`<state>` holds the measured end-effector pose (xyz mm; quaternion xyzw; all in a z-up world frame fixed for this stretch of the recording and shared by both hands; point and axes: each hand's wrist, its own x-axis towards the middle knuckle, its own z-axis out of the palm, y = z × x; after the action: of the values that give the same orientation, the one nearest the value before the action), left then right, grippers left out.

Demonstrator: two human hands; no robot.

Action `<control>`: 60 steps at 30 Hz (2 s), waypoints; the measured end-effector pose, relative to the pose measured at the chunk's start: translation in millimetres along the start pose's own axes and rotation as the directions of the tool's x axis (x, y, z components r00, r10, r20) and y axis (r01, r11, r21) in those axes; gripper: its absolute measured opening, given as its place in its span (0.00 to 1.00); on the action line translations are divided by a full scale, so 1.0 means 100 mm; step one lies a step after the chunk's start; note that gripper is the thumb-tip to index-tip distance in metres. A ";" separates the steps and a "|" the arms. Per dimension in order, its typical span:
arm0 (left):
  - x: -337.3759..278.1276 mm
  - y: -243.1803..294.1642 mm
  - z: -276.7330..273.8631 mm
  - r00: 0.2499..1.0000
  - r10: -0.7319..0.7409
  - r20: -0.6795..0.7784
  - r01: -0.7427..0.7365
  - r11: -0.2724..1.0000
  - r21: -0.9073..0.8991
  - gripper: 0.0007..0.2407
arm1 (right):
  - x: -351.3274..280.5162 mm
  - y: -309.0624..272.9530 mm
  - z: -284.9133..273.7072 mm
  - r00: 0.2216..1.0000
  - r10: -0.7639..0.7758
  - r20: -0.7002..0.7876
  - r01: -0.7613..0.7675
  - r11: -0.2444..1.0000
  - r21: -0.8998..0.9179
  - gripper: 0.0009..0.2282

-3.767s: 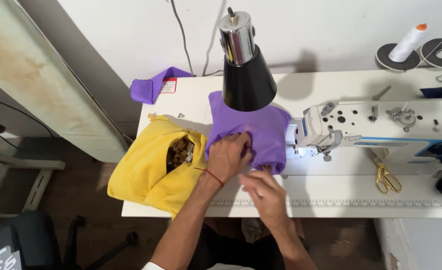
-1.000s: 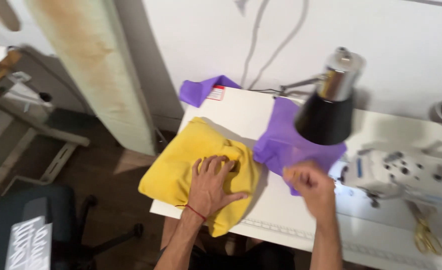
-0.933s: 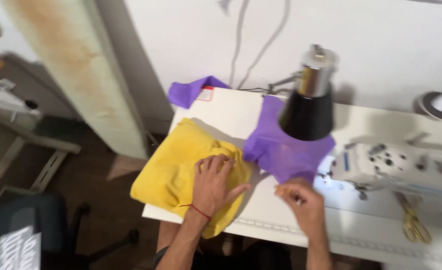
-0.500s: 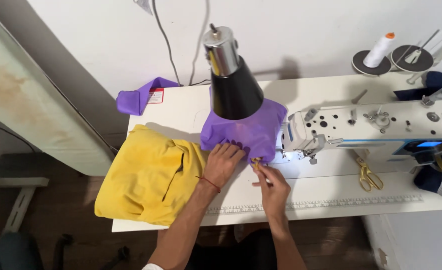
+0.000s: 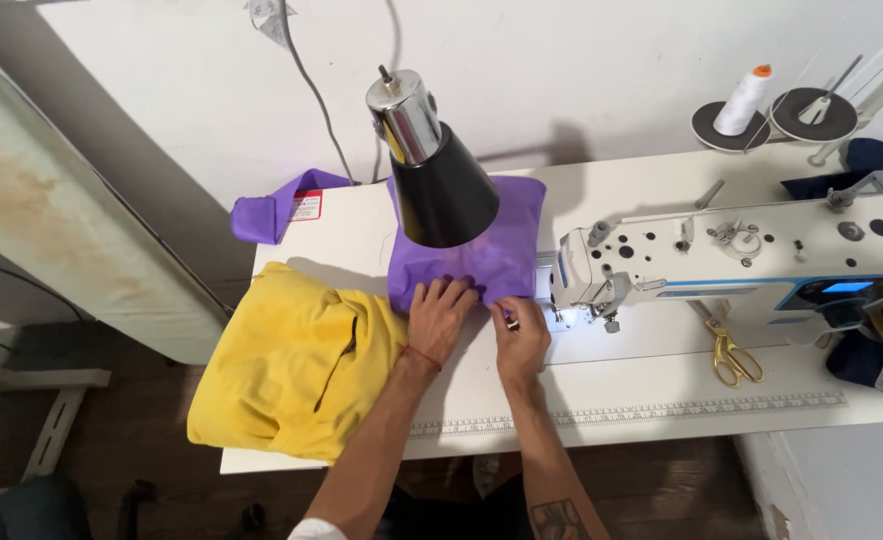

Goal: Stuffing fabric scraps into yellow and purple fabric bags on a workbench

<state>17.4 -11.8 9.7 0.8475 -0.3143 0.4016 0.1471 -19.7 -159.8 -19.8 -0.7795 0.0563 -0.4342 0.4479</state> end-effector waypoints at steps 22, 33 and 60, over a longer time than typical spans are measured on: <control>-0.50 0.36 -1.21 0.959 -0.226 0.169 0.282 0.776 -0.564 0.04 | -0.26 -0.79 -0.80 0.898 0.170 0.407 -0.171 0.985 -0.034 0.32; -0.50 0.68 -1.44 0.857 -0.389 0.338 0.510 0.733 -0.450 0.10 | -0.31 -0.50 -1.00 0.912 0.192 0.362 -0.144 0.977 -0.156 0.17; 0.08 0.72 -1.04 0.952 -0.202 0.229 0.250 0.946 -0.206 0.07 | -0.23 -1.14 -1.21 0.648 0.059 0.759 0.216 0.942 -0.257 0.07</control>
<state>-86.5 -17.4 81.9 0.8917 -0.2730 0.2531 0.2573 -156.8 -160.0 77.6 -0.9533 -0.0995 -0.0730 0.2756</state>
